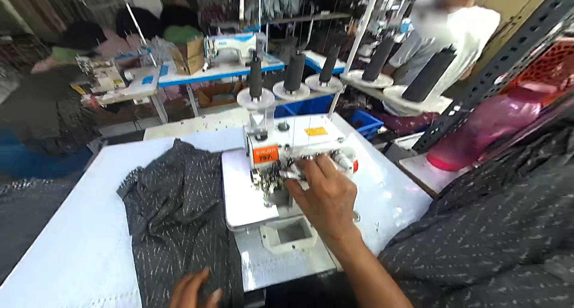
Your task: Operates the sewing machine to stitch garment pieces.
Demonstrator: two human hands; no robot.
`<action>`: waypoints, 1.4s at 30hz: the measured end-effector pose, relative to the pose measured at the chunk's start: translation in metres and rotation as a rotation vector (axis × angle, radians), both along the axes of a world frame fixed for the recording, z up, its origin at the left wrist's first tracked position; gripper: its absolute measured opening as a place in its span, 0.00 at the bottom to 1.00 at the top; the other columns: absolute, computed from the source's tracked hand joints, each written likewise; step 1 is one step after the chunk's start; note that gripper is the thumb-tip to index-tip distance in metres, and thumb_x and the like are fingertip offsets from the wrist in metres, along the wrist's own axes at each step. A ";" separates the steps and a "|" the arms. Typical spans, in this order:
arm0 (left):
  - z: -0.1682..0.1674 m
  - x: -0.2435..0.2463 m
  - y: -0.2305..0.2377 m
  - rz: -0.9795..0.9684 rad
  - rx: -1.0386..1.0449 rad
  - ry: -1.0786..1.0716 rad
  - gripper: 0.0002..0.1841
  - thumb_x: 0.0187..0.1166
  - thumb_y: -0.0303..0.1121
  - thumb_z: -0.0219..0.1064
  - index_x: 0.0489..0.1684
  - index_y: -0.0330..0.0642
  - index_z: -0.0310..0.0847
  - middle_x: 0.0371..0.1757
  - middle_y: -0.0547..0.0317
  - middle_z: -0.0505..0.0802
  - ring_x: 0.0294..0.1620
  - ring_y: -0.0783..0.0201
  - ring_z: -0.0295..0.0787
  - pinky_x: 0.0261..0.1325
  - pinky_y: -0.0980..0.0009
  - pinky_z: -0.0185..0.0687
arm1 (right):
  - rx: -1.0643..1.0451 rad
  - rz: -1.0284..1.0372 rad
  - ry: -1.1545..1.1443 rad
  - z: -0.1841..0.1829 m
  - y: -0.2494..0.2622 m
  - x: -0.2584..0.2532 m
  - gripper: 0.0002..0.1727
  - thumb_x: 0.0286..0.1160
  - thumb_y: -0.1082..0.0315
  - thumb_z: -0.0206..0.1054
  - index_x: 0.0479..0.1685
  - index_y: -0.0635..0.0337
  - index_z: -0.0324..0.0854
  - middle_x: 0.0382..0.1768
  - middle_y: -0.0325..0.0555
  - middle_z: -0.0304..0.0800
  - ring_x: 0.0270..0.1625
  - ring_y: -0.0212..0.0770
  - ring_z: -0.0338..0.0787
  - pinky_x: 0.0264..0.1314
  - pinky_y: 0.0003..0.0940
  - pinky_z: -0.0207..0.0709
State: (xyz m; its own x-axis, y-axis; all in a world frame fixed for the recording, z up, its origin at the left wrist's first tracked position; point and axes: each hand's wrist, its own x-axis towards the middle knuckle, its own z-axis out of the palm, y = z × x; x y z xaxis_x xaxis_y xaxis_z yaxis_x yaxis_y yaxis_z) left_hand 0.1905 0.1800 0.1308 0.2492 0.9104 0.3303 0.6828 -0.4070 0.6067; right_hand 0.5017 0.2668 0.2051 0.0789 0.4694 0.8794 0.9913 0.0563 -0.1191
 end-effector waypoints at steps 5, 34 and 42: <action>0.024 0.083 0.066 0.042 0.268 0.092 0.39 0.73 0.62 0.71 0.71 0.35 0.82 0.60 0.42 0.89 0.51 0.52 0.92 0.45 0.55 0.91 | -0.003 -0.029 -0.021 -0.004 0.000 0.001 0.15 0.64 0.51 0.72 0.33 0.54 0.91 0.26 0.43 0.84 0.23 0.44 0.85 0.17 0.40 0.75; -0.001 0.093 0.077 -0.663 0.424 -0.118 0.10 0.88 0.31 0.60 0.38 0.42 0.86 0.50 0.57 0.94 0.70 0.60 0.86 0.80 0.64 0.78 | 0.018 -0.015 0.000 -0.013 -0.002 -0.002 0.13 0.67 0.53 0.72 0.30 0.54 0.89 0.24 0.42 0.81 0.22 0.42 0.83 0.18 0.36 0.74; -0.012 0.101 0.044 -0.792 0.351 -0.111 0.11 0.89 0.32 0.59 0.40 0.39 0.86 0.49 0.51 0.94 0.62 0.58 0.91 0.72 0.64 0.85 | -0.030 0.057 0.021 -0.008 -0.008 -0.002 0.13 0.69 0.58 0.74 0.34 0.60 0.89 0.28 0.50 0.84 0.26 0.50 0.86 0.19 0.44 0.73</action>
State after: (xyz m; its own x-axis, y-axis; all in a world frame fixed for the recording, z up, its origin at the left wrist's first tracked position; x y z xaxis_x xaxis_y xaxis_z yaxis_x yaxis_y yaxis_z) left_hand 0.2916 0.2236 0.1184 0.7149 0.3244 0.6194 0.0645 -0.9126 0.4036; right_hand 0.4998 0.2590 0.1968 0.0694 0.5001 0.8632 0.9839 0.1083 -0.1419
